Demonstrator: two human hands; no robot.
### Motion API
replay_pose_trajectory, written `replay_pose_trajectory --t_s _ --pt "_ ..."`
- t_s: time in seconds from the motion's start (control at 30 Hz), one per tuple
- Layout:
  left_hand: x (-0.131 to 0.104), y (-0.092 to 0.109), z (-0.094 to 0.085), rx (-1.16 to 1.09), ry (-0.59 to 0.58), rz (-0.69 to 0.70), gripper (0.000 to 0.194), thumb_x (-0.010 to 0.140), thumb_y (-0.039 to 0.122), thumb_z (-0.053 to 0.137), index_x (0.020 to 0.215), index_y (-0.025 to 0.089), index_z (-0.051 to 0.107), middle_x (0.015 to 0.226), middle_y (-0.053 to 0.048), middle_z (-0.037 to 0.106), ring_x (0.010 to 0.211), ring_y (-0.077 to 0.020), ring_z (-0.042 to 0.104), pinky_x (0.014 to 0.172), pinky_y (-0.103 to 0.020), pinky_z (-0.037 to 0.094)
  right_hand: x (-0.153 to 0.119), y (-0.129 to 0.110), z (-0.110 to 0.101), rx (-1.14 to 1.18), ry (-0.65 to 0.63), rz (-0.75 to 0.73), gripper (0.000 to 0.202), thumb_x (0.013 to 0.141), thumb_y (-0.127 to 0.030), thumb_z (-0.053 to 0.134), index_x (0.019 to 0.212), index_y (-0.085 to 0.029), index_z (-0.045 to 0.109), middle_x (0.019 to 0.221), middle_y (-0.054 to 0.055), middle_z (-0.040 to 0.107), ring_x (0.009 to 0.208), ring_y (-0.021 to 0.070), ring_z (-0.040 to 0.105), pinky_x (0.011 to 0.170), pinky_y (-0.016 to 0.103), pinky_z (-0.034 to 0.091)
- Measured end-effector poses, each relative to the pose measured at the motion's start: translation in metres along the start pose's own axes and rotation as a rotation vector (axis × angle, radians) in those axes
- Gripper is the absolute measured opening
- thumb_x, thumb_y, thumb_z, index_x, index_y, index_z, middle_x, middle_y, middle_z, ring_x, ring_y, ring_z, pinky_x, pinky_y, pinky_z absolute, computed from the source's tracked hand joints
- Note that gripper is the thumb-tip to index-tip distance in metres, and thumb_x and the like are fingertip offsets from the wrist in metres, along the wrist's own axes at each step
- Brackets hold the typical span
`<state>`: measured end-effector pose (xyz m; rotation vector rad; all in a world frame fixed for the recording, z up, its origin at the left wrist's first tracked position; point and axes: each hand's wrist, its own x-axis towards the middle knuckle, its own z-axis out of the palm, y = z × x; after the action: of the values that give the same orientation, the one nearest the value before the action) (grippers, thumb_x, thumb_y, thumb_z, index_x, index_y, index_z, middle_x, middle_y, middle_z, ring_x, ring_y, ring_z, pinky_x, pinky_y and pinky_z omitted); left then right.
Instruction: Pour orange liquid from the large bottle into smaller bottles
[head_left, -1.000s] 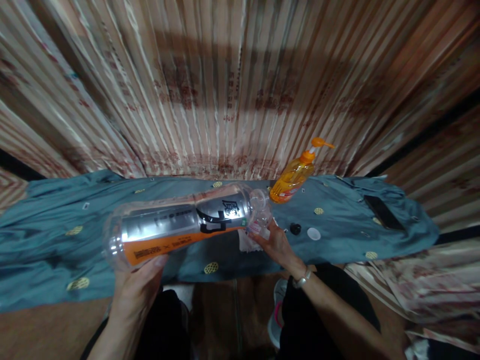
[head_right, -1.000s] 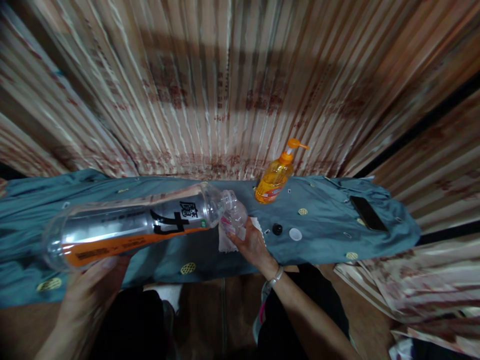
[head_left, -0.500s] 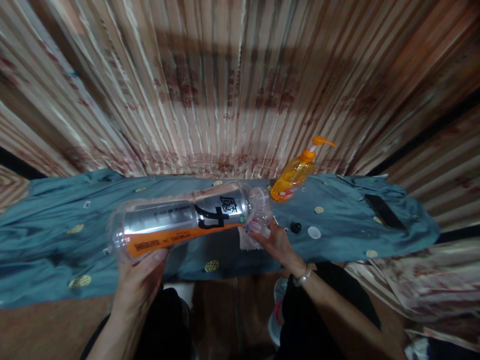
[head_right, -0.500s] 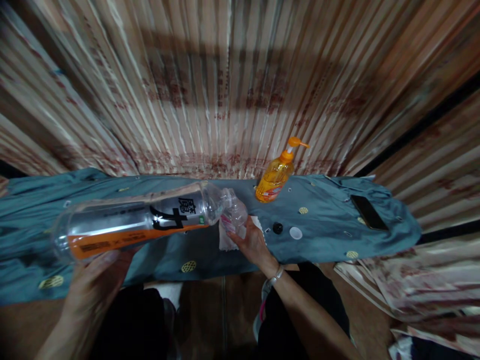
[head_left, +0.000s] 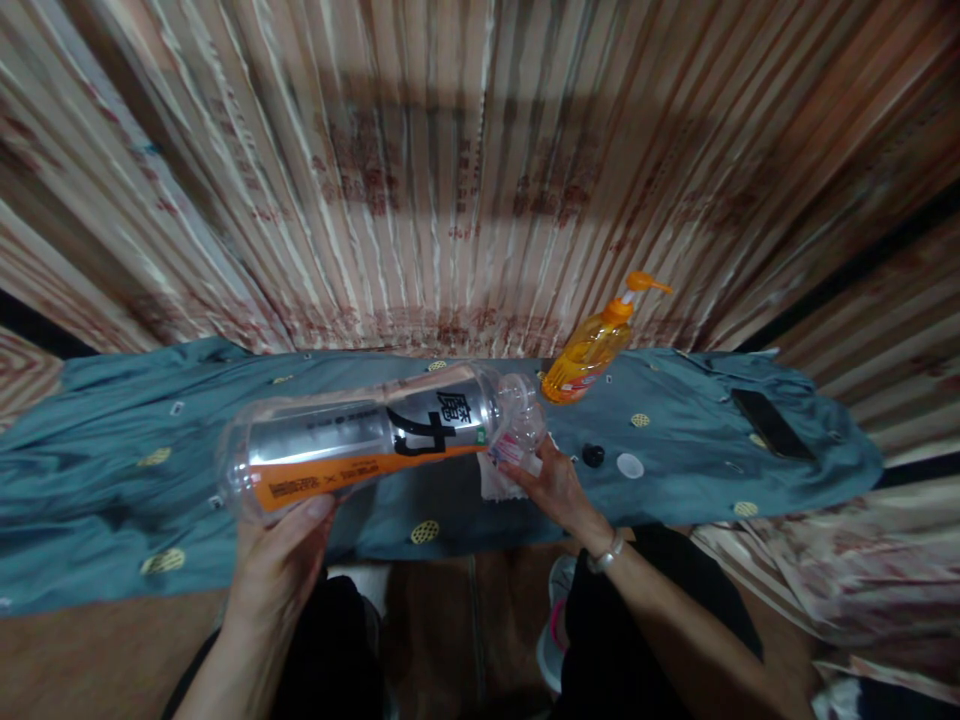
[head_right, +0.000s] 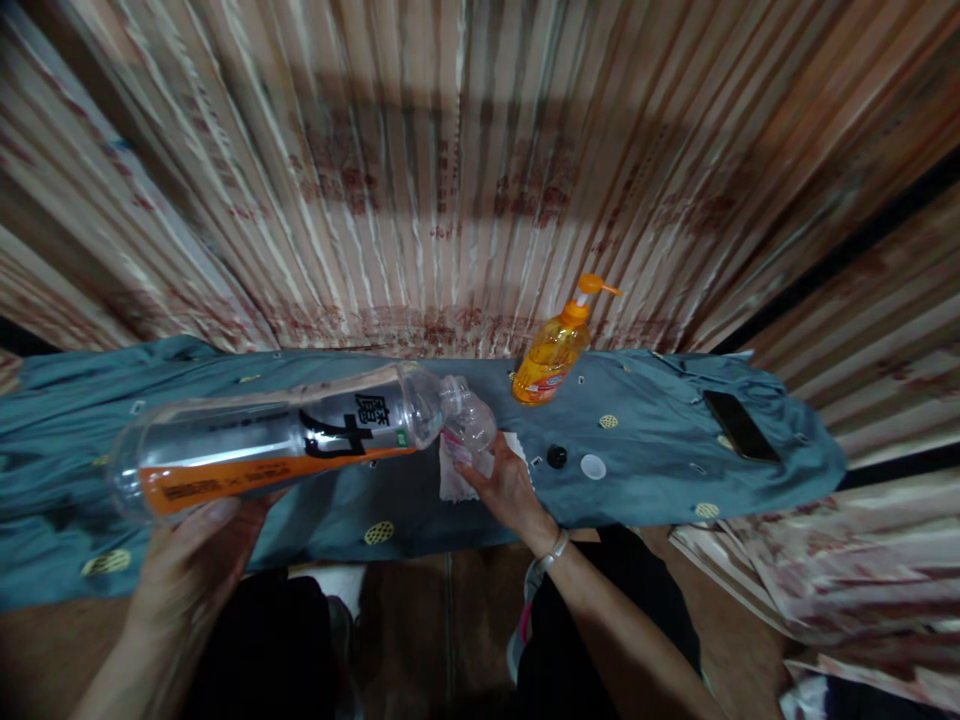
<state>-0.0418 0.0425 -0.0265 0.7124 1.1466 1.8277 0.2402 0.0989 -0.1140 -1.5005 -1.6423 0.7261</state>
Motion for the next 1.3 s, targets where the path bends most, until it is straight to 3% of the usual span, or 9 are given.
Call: replay_pose_trajectory --t_s 0.23,0.43,0.7,1.1,1.3 --pt "0.0001 -0.0003 -0.0002 -0.005 -0.014 -0.004 0.059 0.049 0.033 0.093 0.106 0.028 0.076 0.093 -0.001 0.081 0.085 -0.0223 0.073 0.086 -0.04 0.064 -0.0001 -0.0023 -0.0022 -0.011 0.003 -0.01 0.042 0.077 -0.036 0.075 0.117 -0.029 0.061 0.093 0.007 0.076 0.092 0.0328 0.075 0.083 0.053 0.063" --pt "-0.001 0.0008 0.0003 -0.007 -0.008 0.012 0.059 0.048 0.032 0.094 0.104 0.027 0.076 0.085 0.0 0.08 0.079 -0.019 0.073 0.075 -0.029 0.063 -0.0014 -0.0019 -0.0012 0.0 0.001 -0.025 0.047 0.079 -0.037 0.074 0.123 -0.03 0.061 0.103 0.009 0.077 0.097 0.0336 0.074 0.087 0.057 0.061" --pt "0.0002 0.0017 0.0013 0.015 -0.007 0.019 0.061 0.046 0.035 0.095 0.104 0.028 0.077 0.079 0.0 0.079 0.077 -0.0242 0.074 0.089 -0.045 0.063 -0.0014 -0.0007 -0.0017 -0.01 -0.014 -0.036 0.052 0.08 -0.037 0.075 0.128 -0.03 0.058 0.107 0.009 0.077 0.1 0.0337 0.074 0.091 0.057 0.06" --pt "0.0002 -0.002 -0.0023 0.013 -0.001 0.019 0.064 0.048 0.036 0.094 0.108 0.028 0.075 0.081 -0.002 0.08 0.089 -0.0275 0.075 0.097 -0.048 0.061 -0.002 -0.0019 -0.0011 -0.027 0.009 -0.035 0.045 0.079 -0.037 0.075 0.12 -0.027 0.06 0.095 0.009 0.076 0.092 0.0344 0.075 0.083 0.055 0.063" --pt "-0.0004 -0.0016 -0.0023 0.0 0.011 -0.007 0.067 0.045 0.039 0.095 0.108 0.025 0.075 0.084 -0.001 0.08 0.086 -0.0245 0.075 0.097 -0.041 0.06 -0.0019 0.0024 0.0014 -0.046 -0.006 -0.023 0.051 0.08 -0.038 0.073 0.127 -0.026 0.058 0.104 0.011 0.077 0.099 0.0354 0.074 0.088 0.057 0.061"
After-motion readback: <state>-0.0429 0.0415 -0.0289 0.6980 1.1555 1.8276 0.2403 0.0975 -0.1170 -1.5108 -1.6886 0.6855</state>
